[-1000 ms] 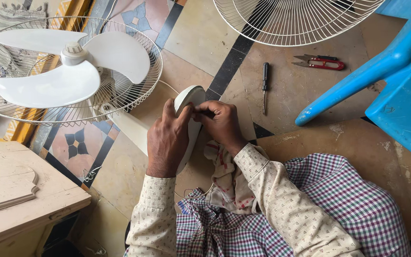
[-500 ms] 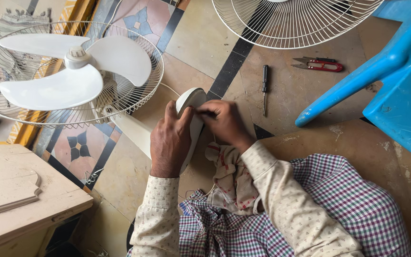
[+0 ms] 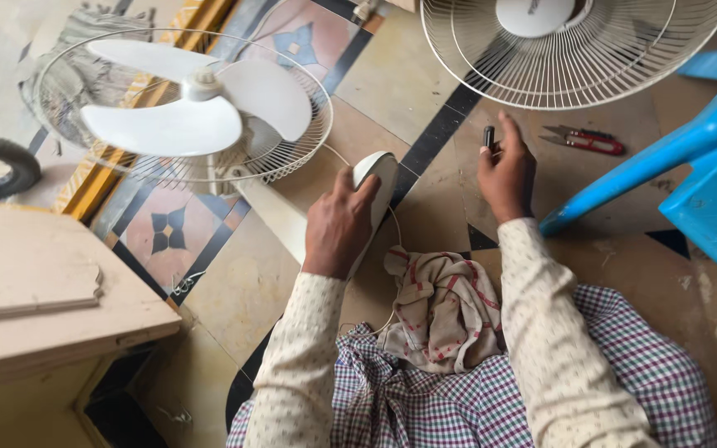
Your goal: The person wipes the inside of a fan base cover with a cloth, then places it back onto the fan base and secures it with a screwdriver. The person also wipes the fan's power cord with the cloth.
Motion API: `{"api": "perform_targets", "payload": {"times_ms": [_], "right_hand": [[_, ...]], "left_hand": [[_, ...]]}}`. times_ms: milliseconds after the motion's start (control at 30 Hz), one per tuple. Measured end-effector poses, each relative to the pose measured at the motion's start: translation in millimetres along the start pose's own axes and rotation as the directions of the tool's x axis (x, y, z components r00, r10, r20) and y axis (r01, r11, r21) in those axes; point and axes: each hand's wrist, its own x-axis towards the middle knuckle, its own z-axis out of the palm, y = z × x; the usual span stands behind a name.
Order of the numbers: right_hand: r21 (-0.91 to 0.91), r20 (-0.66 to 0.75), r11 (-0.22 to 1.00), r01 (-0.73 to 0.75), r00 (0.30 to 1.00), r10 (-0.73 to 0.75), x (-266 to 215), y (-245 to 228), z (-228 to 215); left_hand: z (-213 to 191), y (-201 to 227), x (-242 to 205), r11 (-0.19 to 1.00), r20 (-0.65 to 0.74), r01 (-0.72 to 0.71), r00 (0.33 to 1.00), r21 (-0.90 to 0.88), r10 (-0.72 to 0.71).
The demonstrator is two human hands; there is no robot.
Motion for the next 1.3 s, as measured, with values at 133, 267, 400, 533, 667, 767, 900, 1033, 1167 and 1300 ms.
{"api": "perform_targets", "payload": {"times_ms": [133, 267, 400, 533, 667, 767, 900, 1033, 1167, 1300], "right_hand": [[0.603, 0.038, 0.798, 0.023, 0.998, -0.057, -23.2, -56.8, -25.7], [0.644, 0.101, 0.763, -0.051, 0.995, -0.019, -61.8, -87.9, -40.0], [0.714, 0.067, 0.687, -0.137, 0.990, 0.127, -76.7, -86.2, -39.6], [0.790, 0.091, 0.578, -0.204, 0.971, 0.219, -81.0, -74.4, -27.5], [0.797, 0.123, 0.555, -0.238, 0.964, 0.237, -80.7, -71.3, -18.3], [0.793, 0.129, 0.544, -0.273, 0.949, 0.289, -86.2, -78.9, -14.7], [0.802, 0.146, 0.517, -0.300, 0.937, 0.316, -85.7, -87.3, -17.3], [0.803, 0.147, 0.512, -0.304, 0.935, 0.324, -84.1, -89.9, -18.6], [0.805, 0.148, 0.511, -0.302, 0.936, 0.321, -85.2, -89.6, -18.1], [0.805, 0.147, 0.510, -0.304, 0.934, 0.326, -85.5, -90.4, -18.7]], "left_hand": [[3.2, -1.9, -2.2, 0.999, -0.002, 0.010, 1.000, -0.038, -0.010], [4.7, -3.6, -4.7, 0.999, -0.025, 0.002, 1.000, -0.051, -0.003], [6.0, -3.9, -2.3, 0.999, -0.017, -0.002, 1.000, -0.043, 0.001], [8.6, -8.1, -3.1, 0.998, -0.021, -0.012, 1.000, -0.067, 0.010], [14.8, -11.4, -4.0, 0.998, -0.058, -0.038, 0.998, -0.049, 0.035], [15.4, -12.1, -3.0, 1.000, -0.013, -0.026, 1.000, -0.009, 0.026], [12.8, -8.6, -1.5, 1.000, -0.006, -0.019, 1.000, 0.005, 0.019], [8.7, -6.4, -0.5, 1.000, 0.020, 0.000, 1.000, -0.002, 0.000], [5.1, -4.5, 0.3, 1.000, 0.022, -0.005, 1.000, -0.004, 0.005], [2.2, -2.7, -0.6, 1.000, 0.002, -0.001, 1.000, -0.031, 0.001]]}}
